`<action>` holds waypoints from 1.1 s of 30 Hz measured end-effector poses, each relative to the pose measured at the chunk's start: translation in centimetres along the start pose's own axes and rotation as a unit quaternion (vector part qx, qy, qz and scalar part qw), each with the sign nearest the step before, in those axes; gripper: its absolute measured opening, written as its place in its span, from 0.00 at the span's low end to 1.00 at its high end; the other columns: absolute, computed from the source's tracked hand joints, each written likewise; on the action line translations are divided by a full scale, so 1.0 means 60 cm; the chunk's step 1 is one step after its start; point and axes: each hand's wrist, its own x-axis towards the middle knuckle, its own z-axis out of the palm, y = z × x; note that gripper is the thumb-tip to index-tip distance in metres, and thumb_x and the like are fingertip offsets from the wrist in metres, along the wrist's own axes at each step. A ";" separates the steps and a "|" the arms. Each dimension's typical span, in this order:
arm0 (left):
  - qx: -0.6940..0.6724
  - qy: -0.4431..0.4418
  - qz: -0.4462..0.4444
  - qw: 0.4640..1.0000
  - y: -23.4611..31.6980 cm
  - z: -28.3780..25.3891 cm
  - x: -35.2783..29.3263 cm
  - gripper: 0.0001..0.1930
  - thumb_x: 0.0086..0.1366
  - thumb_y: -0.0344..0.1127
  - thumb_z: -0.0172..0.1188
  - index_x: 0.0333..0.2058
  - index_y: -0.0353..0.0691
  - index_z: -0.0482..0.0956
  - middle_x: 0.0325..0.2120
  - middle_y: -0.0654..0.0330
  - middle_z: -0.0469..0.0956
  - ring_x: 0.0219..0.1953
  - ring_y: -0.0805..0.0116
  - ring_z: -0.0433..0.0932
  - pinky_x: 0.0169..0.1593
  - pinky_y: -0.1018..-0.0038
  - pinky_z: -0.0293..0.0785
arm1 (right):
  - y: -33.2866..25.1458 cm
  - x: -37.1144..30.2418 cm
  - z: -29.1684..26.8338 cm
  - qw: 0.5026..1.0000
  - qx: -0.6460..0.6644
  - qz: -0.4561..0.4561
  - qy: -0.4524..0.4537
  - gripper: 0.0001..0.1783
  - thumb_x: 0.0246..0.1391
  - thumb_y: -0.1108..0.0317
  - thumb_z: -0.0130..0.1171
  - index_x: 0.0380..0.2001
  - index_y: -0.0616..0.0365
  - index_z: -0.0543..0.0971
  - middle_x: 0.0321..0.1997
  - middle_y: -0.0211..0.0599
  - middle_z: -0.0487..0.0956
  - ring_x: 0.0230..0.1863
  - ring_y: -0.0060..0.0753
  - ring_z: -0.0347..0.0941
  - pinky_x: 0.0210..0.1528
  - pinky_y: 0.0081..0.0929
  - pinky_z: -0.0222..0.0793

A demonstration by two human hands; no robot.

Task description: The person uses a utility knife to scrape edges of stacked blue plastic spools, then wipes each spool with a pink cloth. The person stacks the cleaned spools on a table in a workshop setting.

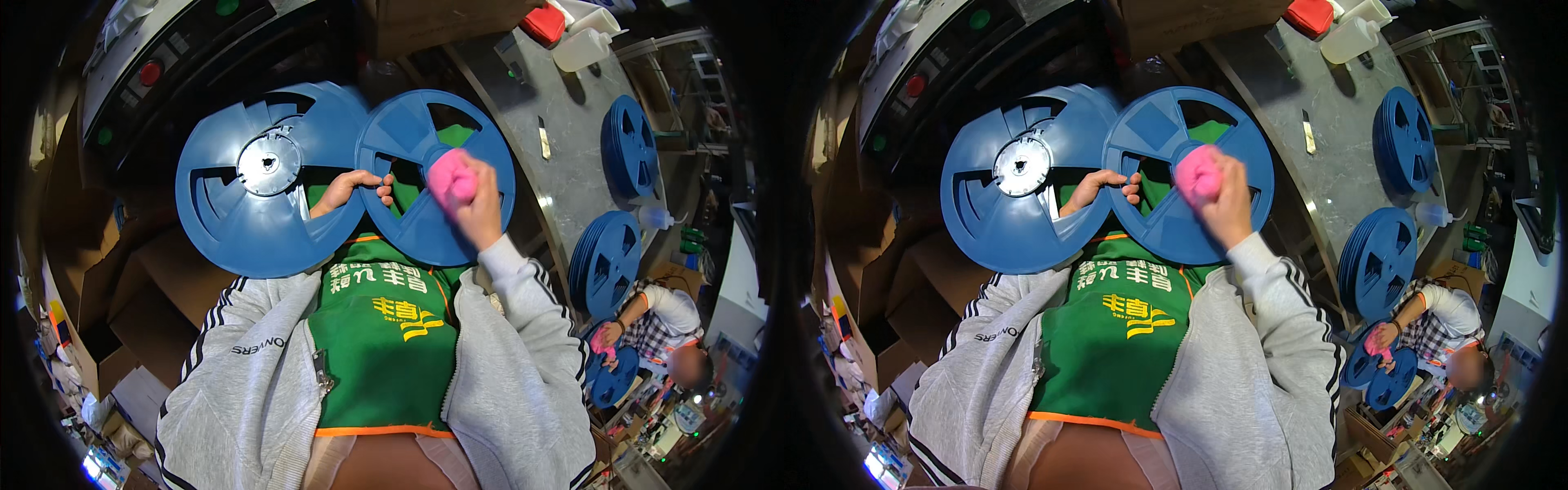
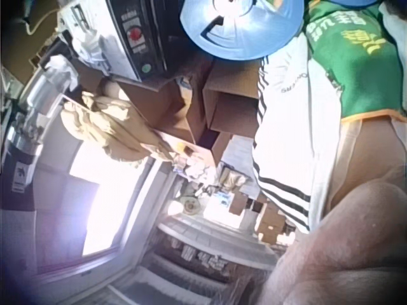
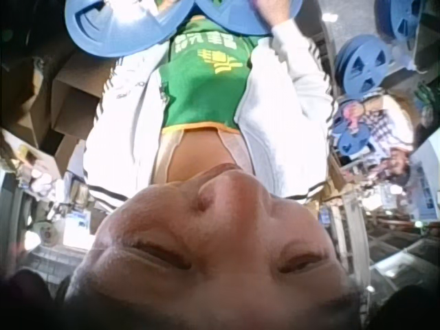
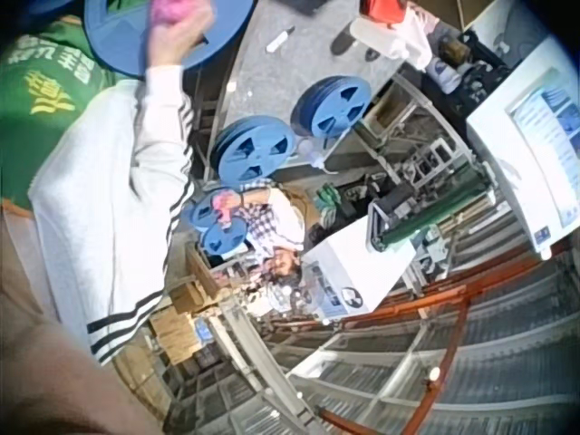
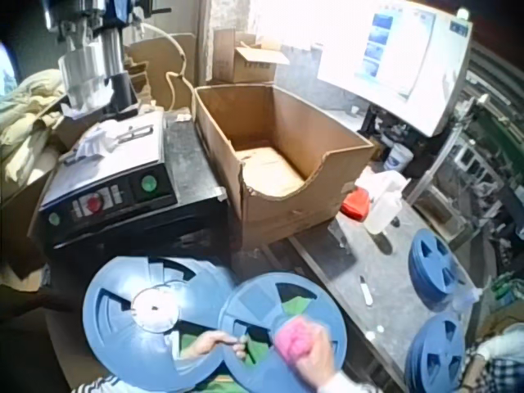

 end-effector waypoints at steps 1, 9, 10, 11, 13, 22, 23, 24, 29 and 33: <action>-0.008 -0.004 -0.002 1.000 0.000 -0.001 -0.001 0.11 0.64 0.33 0.52 0.41 0.32 0.72 0.26 0.60 0.73 0.33 0.64 0.73 0.47 0.71 0.70 | -0.006 -0.022 -0.001 0.983 0.017 -0.178 -0.047 0.24 0.45 0.73 0.65 0.48 0.61 0.72 0.54 0.53 0.74 0.55 0.54 0.71 0.59 0.44 0.67; -0.039 0.002 -0.050 0.998 0.004 0.000 -0.006 0.11 0.62 0.31 0.49 0.43 0.36 0.69 0.26 0.62 0.71 0.34 0.65 0.73 0.43 0.69 0.70 | 0.273 -0.093 -0.031 0.972 -0.106 0.169 0.123 0.22 0.50 0.71 0.61 0.48 0.64 0.69 0.50 0.62 0.74 0.52 0.66 0.70 0.56 0.49 0.66; -0.066 -0.007 -0.065 0.996 0.004 0.001 -0.006 0.11 0.61 0.31 0.50 0.43 0.36 0.70 0.25 0.61 0.71 0.34 0.65 0.72 0.44 0.70 0.70 | 0.323 -0.056 -0.027 0.958 -0.115 0.194 0.175 0.23 0.50 0.71 0.61 0.48 0.65 0.68 0.48 0.64 0.74 0.50 0.69 0.70 0.55 0.50 0.66; -0.049 -0.013 -0.057 0.997 0.005 0.001 -0.005 0.12 0.61 0.31 0.50 0.43 0.35 0.70 0.26 0.60 0.71 0.34 0.64 0.72 0.44 0.70 0.70 | 0.354 -0.014 -0.010 0.947 -0.120 0.245 0.169 0.23 0.49 0.70 0.63 0.47 0.65 0.68 0.47 0.65 0.74 0.49 0.69 0.70 0.54 0.51 0.66; -0.062 -0.026 -0.062 0.996 0.005 0.001 -0.003 0.12 0.60 0.30 0.50 0.43 0.33 0.71 0.26 0.59 0.71 0.35 0.63 0.71 0.45 0.70 0.69 | 0.356 0.074 0.033 0.954 -0.131 0.205 0.176 0.24 0.48 0.68 0.65 0.46 0.65 0.68 0.44 0.65 0.75 0.48 0.69 0.70 0.53 0.53 0.66; 0.105 0.037 -0.015 0.994 0.004 -0.015 -0.005 0.07 0.61 0.30 0.52 0.33 0.33 0.75 0.27 0.58 0.74 0.37 0.61 0.73 0.46 0.67 0.70 | -0.020 0.099 0.115 0.973 0.112 -0.133 -0.150 0.25 0.45 0.74 0.60 0.50 0.60 0.72 0.51 0.51 0.72 0.55 0.55 0.68 0.60 0.40 0.65; 0.114 0.070 0.008 0.991 0.003 -0.016 -0.006 0.08 0.61 0.31 0.53 0.26 0.34 0.75 0.27 0.57 0.75 0.37 0.60 0.74 0.46 0.67 0.70 | -0.014 0.076 0.094 0.975 0.087 -0.134 -0.152 0.32 0.38 0.77 0.61 0.53 0.60 0.71 0.51 0.50 0.74 0.57 0.54 0.67 0.61 0.43 0.64; 0.009 0.025 -0.038 0.999 0.004 -0.016 -0.004 0.06 0.61 0.29 0.51 0.32 0.33 0.75 0.27 0.57 0.74 0.35 0.60 0.74 0.46 0.67 0.71 | 0.008 0.069 0.073 0.978 0.040 -0.177 -0.099 0.31 0.39 0.76 0.63 0.52 0.60 0.72 0.51 0.48 0.74 0.55 0.52 0.68 0.60 0.42 0.64; -0.070 -0.042 -0.047 0.996 0.001 -0.015 -0.002 0.13 0.60 0.28 0.50 0.44 0.34 0.70 0.28 0.58 0.73 0.37 0.64 0.73 0.46 0.71 0.69 | 0.095 0.038 0.015 0.974 -0.068 0.175 0.125 0.21 0.42 0.77 0.62 0.42 0.66 0.67 0.42 0.57 0.71 0.49 0.64 0.67 0.55 0.49 0.64; -0.048 -0.020 -0.048 0.997 0.003 -0.014 -0.002 0.10 0.60 0.26 0.50 0.41 0.33 0.71 0.28 0.58 0.74 0.36 0.64 0.74 0.45 0.72 0.69 | 0.064 0.031 0.055 0.990 0.000 -0.139 -0.014 0.25 0.46 0.71 0.61 0.48 0.65 0.69 0.49 0.57 0.72 0.51 0.61 0.67 0.58 0.45 0.63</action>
